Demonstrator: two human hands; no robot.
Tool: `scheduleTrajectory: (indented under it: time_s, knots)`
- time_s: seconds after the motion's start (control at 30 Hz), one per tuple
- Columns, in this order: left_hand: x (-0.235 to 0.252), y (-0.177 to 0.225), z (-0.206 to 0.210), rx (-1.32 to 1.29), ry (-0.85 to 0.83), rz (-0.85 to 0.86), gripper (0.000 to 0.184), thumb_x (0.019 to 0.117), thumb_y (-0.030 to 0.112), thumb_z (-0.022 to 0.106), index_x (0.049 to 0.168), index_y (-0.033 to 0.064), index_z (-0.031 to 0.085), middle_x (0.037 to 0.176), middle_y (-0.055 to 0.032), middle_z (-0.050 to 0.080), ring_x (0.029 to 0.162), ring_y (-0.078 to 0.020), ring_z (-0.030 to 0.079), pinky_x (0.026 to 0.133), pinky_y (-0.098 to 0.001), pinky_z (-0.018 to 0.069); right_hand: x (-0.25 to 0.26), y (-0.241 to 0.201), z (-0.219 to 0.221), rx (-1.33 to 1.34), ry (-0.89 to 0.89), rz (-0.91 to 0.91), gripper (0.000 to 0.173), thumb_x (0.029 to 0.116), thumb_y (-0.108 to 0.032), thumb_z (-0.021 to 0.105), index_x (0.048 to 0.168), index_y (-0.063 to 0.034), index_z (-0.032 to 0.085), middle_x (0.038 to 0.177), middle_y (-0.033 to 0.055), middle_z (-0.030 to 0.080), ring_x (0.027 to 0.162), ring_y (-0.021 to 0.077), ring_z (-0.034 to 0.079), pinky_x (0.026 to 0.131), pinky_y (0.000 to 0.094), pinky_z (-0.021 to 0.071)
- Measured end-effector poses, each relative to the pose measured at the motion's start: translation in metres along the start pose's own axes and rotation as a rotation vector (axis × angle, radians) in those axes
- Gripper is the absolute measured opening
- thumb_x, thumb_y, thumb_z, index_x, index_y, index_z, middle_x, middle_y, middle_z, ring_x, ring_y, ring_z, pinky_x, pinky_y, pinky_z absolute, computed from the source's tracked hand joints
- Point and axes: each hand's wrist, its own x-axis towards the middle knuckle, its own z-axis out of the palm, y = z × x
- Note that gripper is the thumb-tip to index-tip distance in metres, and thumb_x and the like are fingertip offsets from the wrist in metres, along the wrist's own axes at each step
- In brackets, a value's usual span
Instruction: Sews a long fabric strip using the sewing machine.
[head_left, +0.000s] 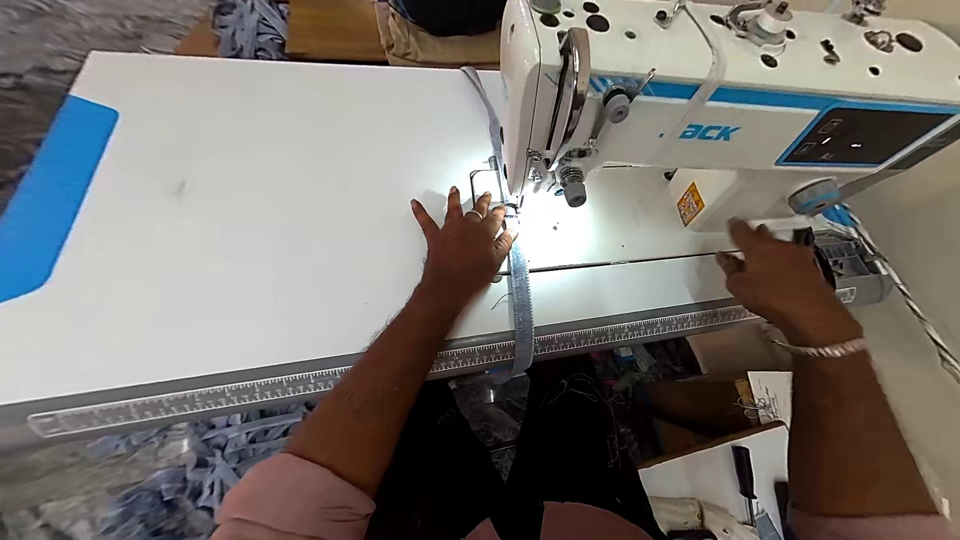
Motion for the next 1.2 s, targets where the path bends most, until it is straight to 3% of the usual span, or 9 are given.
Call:
scheduleTrajectory:
  time_s: [0.03,0.1,0.13,0.2,0.27,0.4,0.57,0.77,1.2]
  knots:
    - [-0.010,0.003,-0.001,-0.013,0.008,0.024,0.062,0.1051,0.057,0.037,0.151,0.0198,0.053,0.162,-0.0048,0.043,0.155,-0.0433,0.024,0.110,-0.0859,0.0031,-0.012,-0.005,-0.007,0.071,0.053,-0.038,0.055,0.1066,-0.029,0.052,0.154,-0.0017,0.042,0.147,0.0315,0.049,0.135,0.0542,0.047,0.105,0.0782,0.0333]
    - [-0.037,0.009,0.000,-0.030,0.011,0.111,0.064,0.1025,0.061,0.040,0.148,0.0190,0.056,0.159,-0.0038,0.048,0.153,-0.0422,0.028,0.111,-0.0858,0.0050,-0.046,-0.022,-0.001,0.294,0.042,-0.154,0.042,0.1067,-0.032,0.053,0.139,-0.0063,0.060,0.129,0.0205,0.065,0.113,0.0390,0.065,0.092,0.0638,0.0516]
    - [-0.051,0.011,0.002,-0.026,0.003,0.159,0.063,0.1026,0.062,0.038,0.147,0.0225,0.058,0.157,-0.0011,0.050,0.153,-0.0414,0.030,0.111,-0.0859,0.0064,-0.064,-0.034,0.017,0.438,-0.066,-0.237,0.031,0.1055,-0.029,0.056,0.126,-0.0096,0.068,0.112,0.0114,0.072,0.096,0.0265,0.070,0.081,0.0521,0.0583]
    - [-0.073,0.010,0.008,-0.029,-0.020,0.218,0.063,0.1026,0.065,0.034,0.148,0.0282,0.057,0.158,0.0024,0.049,0.154,-0.0416,0.028,0.110,-0.0860,0.0080,-0.088,-0.066,0.072,0.650,-0.486,-0.367,0.031,0.1026,-0.034,0.061,0.126,-0.0164,0.070,0.110,0.0001,0.074,0.094,0.0127,0.071,0.083,0.0396,0.0616]
    - [-0.083,0.007,0.010,-0.031,-0.020,0.240,0.064,0.1018,0.067,0.032,0.148,0.0311,0.058,0.159,0.0028,0.049,0.154,-0.0423,0.027,0.110,-0.0861,0.0080,-0.099,-0.108,0.128,0.799,-0.741,-0.379,0.046,0.0992,-0.035,0.067,0.140,-0.0141,0.062,0.126,0.0044,0.070,0.109,0.0141,0.070,0.095,0.0392,0.0588]
    - [-0.086,0.007,0.012,-0.017,0.000,0.247,0.065,0.1014,0.069,0.031,0.148,0.0328,0.057,0.159,0.0035,0.048,0.154,-0.0419,0.028,0.111,-0.0850,0.0075,-0.112,-0.156,0.184,1.200,-0.666,-0.394,0.027,0.1036,-0.021,0.060,0.123,-0.0046,0.069,0.108,0.0058,0.073,0.092,0.0093,0.069,0.084,0.0301,0.0584]
    - [-0.086,0.007,0.012,-0.006,0.000,0.237,0.062,0.1030,0.067,0.028,0.148,0.0358,0.057,0.159,0.0055,0.048,0.154,-0.0397,0.029,0.112,-0.0836,0.0075,-0.121,-0.152,0.188,1.296,-0.740,-0.516,0.027,0.1076,-0.022,0.052,0.113,-0.0031,0.071,0.105,0.0035,0.072,0.092,0.0067,0.066,0.084,0.0268,0.0549]
    - [-0.085,0.008,0.013,0.015,-0.008,0.236,0.061,0.1025,0.068,0.028,0.148,0.0384,0.055,0.160,0.0066,0.046,0.154,-0.0399,0.027,0.112,-0.0835,0.0074,-0.139,-0.144,0.196,1.283,-0.780,-0.430,0.030,0.1081,-0.026,0.051,0.113,-0.0030,0.070,0.105,0.0021,0.073,0.092,0.0054,0.066,0.084,0.0258,0.0546]
    - [-0.086,0.009,0.012,0.001,-0.015,0.231,0.062,0.1013,0.070,0.029,0.148,0.0391,0.056,0.161,0.0062,0.046,0.155,-0.0396,0.025,0.112,-0.0836,0.0060,-0.141,-0.143,0.197,1.198,-0.761,-0.467,0.029,0.1079,-0.026,0.052,0.114,-0.0039,0.070,0.105,0.0018,0.072,0.089,0.0041,0.065,0.082,0.0237,0.0542]
